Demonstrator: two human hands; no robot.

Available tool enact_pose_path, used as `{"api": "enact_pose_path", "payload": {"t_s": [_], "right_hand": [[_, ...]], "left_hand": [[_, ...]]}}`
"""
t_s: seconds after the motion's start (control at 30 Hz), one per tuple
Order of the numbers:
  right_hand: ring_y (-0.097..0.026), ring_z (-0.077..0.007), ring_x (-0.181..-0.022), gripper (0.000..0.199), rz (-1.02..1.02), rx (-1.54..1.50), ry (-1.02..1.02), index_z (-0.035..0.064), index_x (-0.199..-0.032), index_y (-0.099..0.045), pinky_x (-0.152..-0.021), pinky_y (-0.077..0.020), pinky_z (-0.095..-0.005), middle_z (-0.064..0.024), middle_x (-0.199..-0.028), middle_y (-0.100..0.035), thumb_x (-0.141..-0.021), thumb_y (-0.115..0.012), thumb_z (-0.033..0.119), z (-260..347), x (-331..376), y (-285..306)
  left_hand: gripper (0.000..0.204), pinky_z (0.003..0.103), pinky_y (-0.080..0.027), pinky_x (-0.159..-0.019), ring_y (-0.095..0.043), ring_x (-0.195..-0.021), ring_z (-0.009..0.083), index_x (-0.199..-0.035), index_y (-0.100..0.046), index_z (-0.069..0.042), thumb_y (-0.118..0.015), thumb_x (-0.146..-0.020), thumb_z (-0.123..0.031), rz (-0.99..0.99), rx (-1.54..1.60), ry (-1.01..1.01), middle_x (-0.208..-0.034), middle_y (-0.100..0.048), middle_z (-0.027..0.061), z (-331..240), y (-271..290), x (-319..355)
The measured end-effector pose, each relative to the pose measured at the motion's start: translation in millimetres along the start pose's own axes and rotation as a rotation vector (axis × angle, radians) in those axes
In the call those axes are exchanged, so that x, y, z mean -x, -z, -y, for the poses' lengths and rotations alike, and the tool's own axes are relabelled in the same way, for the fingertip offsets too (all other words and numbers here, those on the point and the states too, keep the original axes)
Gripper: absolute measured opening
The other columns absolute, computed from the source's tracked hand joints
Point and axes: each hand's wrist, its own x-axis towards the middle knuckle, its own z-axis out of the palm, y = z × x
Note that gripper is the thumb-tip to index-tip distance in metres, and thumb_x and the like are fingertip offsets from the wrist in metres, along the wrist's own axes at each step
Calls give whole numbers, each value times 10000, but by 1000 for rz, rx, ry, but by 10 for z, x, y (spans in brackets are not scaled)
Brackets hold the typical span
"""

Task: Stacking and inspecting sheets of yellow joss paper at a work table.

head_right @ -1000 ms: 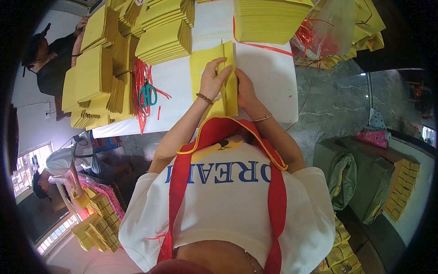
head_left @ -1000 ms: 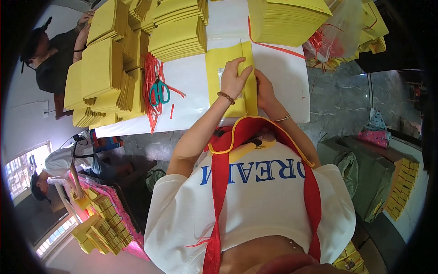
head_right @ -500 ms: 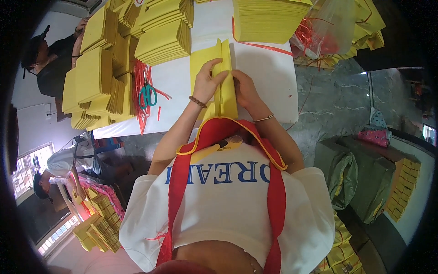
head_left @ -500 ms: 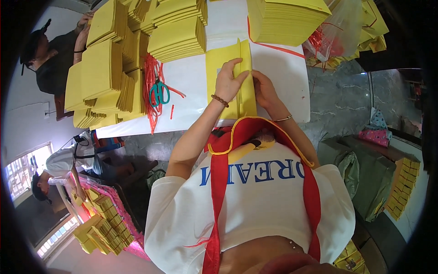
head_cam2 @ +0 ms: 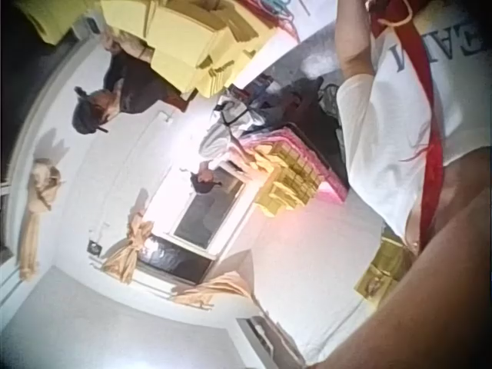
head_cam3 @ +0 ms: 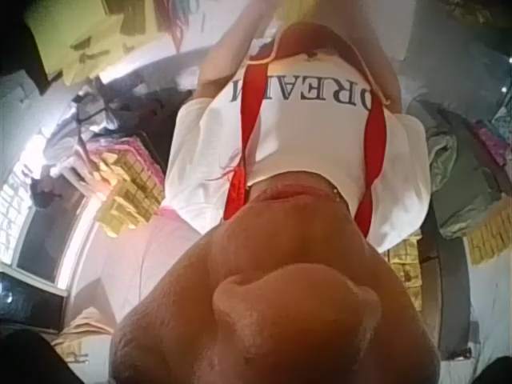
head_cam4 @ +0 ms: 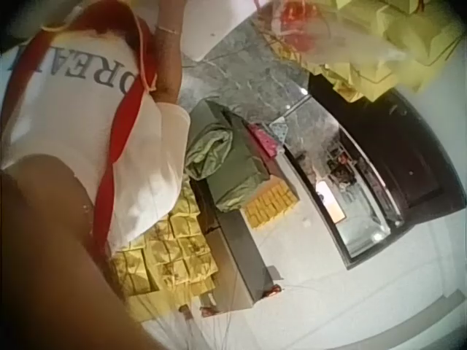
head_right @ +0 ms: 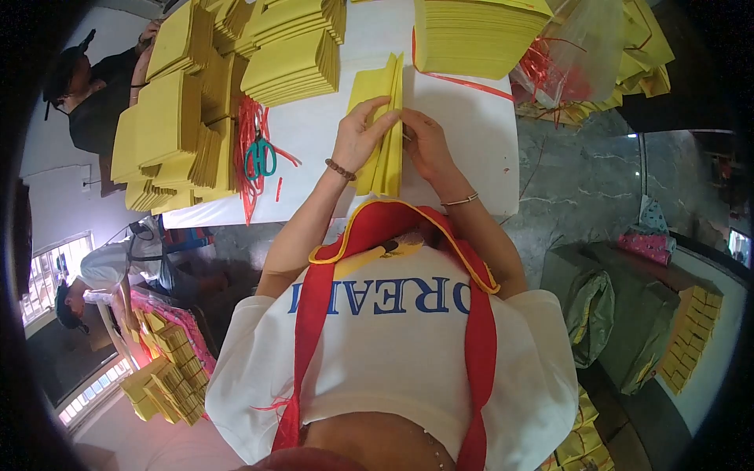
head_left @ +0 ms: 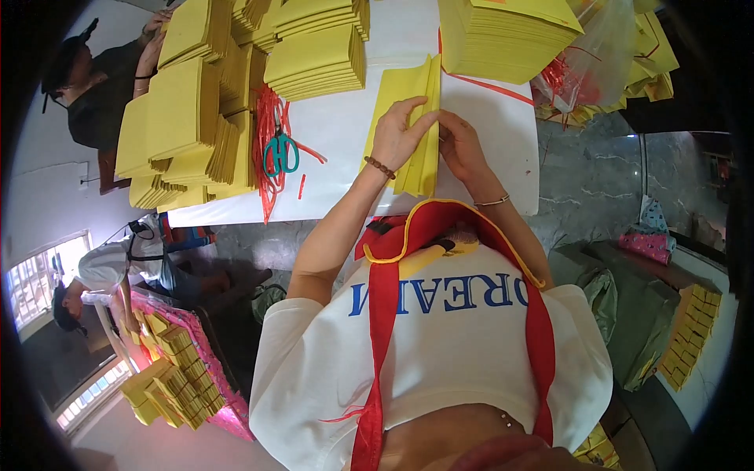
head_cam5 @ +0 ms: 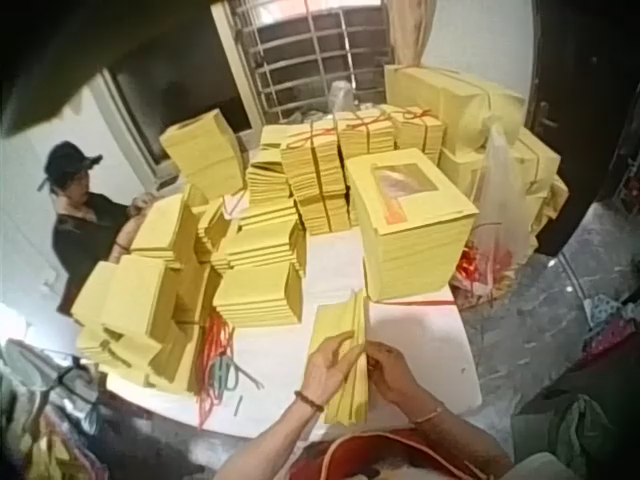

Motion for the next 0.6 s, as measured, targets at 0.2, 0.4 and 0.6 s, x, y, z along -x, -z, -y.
{"api": "enact_pose_path", "payload": {"t_s": [0.2, 0.4, 0.6], "right_hand": [[-542, -129, -871, 243, -45, 12, 5, 16, -1050, -543, -781, -446, -300, -47, -945, -585, -852, -543, 156, -39, -32, 7], [-548, -128, -855, 228, -45, 20, 12, 25, -1038, -550, -774, -449, -292, -42, -938, -588, -850, -543, 154, -38, -51, 14], [-553, -130, -854, 207, -18, 23, 5, 44, -1011, -558, -783, -437, -291, -40, -925, -590, -850, -534, 171, -40, -65, 32]], "left_hand": [[473, 327, -452, -795, -573, -933, 285, -1065, -568, 14, -661, -742, -318, 11, 68, 32, -1017, -588, 179, 89, -7, -1], [424, 286, -455, -775, -582, -923, 215, -1071, -570, 16, -660, -756, -252, 21, 147, 56, -1014, -596, 164, 97, 8, -2], [244, 202, -440, -636, -543, -717, 60, -1017, -580, 18, -564, -818, -121, 43, 333, 279, -839, -610, 31, 283, 27, -23]]}}
